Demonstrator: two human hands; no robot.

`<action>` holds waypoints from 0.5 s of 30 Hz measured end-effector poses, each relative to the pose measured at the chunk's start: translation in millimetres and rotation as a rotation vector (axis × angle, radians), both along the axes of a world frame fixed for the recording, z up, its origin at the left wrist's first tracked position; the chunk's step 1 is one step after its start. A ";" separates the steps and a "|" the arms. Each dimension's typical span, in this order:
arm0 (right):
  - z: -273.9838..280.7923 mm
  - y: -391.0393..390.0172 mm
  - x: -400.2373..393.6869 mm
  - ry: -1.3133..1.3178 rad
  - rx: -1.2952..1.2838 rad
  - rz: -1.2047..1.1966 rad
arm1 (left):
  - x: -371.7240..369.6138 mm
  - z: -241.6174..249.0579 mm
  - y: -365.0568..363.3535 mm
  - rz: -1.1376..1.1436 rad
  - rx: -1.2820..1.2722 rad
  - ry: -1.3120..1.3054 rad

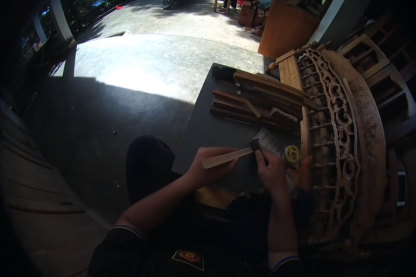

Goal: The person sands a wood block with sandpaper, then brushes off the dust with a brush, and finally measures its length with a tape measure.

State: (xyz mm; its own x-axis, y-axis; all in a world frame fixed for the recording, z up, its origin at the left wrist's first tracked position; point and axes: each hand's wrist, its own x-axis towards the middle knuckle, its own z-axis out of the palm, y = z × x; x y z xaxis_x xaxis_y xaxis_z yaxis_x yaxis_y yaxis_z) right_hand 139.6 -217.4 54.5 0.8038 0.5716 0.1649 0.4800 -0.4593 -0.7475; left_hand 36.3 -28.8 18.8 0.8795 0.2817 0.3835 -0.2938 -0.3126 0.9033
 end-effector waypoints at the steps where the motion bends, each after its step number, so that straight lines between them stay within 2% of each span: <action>1: -3.5 2.3 -3.9 -0.010 0.048 0.026 | 0.9 -2.3 0.4 0.016 0.031 -0.035; 5: -2.6 16.2 -30.3 -0.206 0.125 0.156 | 0.7 -5.8 0.7 0.028 0.071 -0.065; 8: -21.5 11.4 -1.7 -0.066 0.081 0.010 | -1.4 -2.9 -4.2 0.028 0.083 -0.049; 9: -9.9 12.4 1.4 0.111 0.084 -0.058 | -1.2 -2.0 -6.1 0.033 0.093 -0.055; 12: -11.7 14.1 -19.2 -0.080 0.095 0.061 | 0.4 -4.6 -5.8 0.022 0.064 -0.080; 15: 14.7 21.7 -46.6 -0.161 0.163 0.282 | -1.5 -17.5 4.7 -0.100 0.054 -0.107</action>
